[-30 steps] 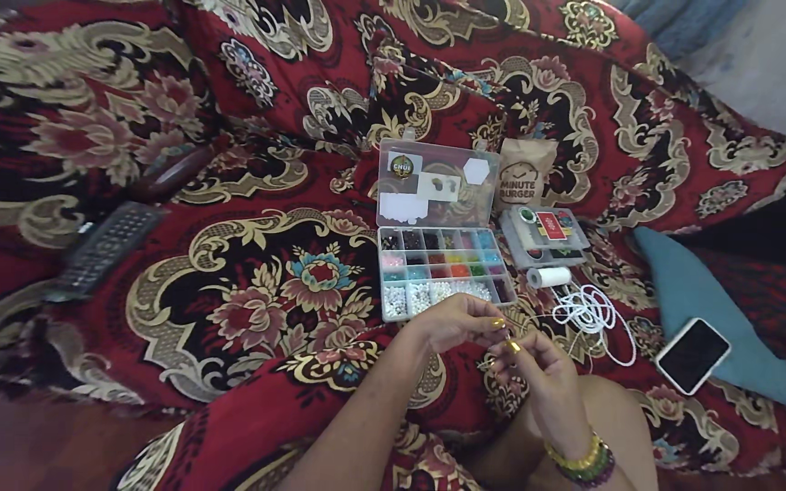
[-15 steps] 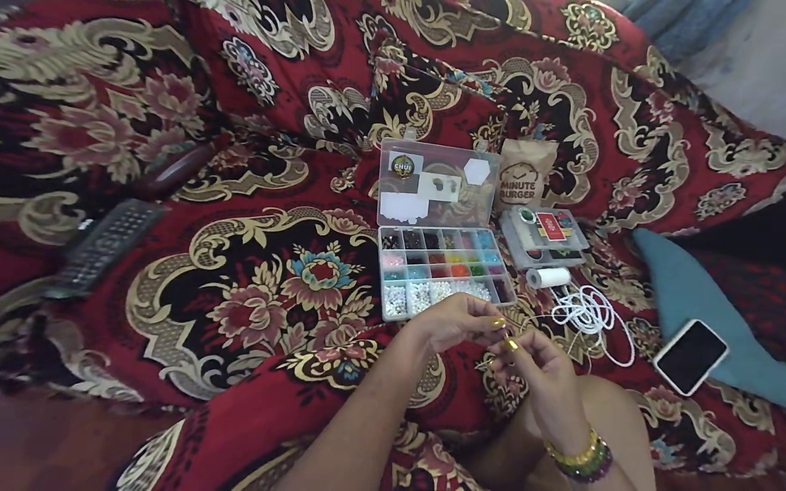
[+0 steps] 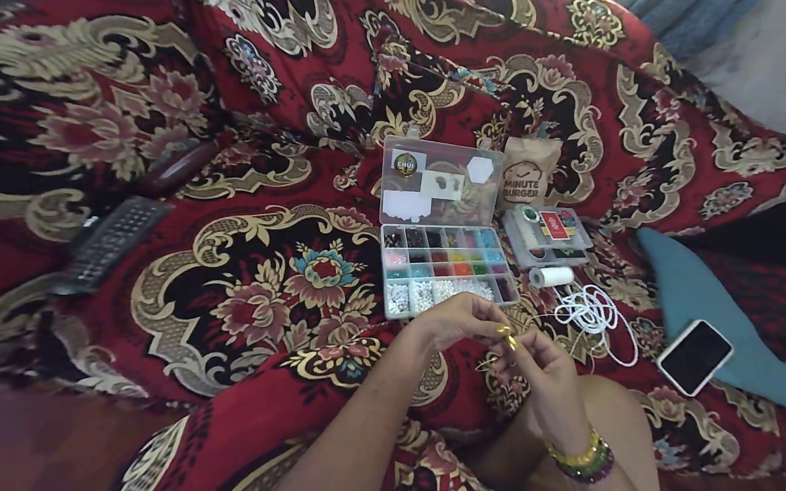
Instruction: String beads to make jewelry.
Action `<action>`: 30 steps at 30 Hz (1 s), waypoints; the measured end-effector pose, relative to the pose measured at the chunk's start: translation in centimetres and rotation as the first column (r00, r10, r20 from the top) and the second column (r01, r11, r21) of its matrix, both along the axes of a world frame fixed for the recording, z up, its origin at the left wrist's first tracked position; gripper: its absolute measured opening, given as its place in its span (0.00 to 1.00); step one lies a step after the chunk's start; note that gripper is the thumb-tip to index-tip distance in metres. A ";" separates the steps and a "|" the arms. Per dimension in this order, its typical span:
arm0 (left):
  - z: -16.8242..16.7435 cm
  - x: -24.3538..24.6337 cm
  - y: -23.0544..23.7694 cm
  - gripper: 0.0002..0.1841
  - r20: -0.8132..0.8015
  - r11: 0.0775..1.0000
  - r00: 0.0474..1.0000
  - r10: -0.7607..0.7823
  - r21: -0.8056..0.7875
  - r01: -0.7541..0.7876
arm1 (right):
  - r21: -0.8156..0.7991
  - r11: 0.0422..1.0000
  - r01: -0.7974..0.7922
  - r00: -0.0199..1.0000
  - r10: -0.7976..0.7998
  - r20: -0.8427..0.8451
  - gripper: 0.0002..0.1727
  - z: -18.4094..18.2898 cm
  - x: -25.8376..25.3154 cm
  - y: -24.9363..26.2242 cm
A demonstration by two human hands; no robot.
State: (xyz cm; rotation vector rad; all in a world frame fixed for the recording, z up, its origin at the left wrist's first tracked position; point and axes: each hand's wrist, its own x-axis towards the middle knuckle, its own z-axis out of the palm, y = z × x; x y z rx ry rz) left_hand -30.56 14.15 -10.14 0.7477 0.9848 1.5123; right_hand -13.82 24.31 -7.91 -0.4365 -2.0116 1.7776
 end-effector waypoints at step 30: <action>2.5 -2.4 -2.2 0.09 -0.540 0.911 0.791 0.289 -0.099 -0.400 | -0.045 0.998 -0.050 0.998 0.052 0.031 0.11 -0.2 0.2 0.0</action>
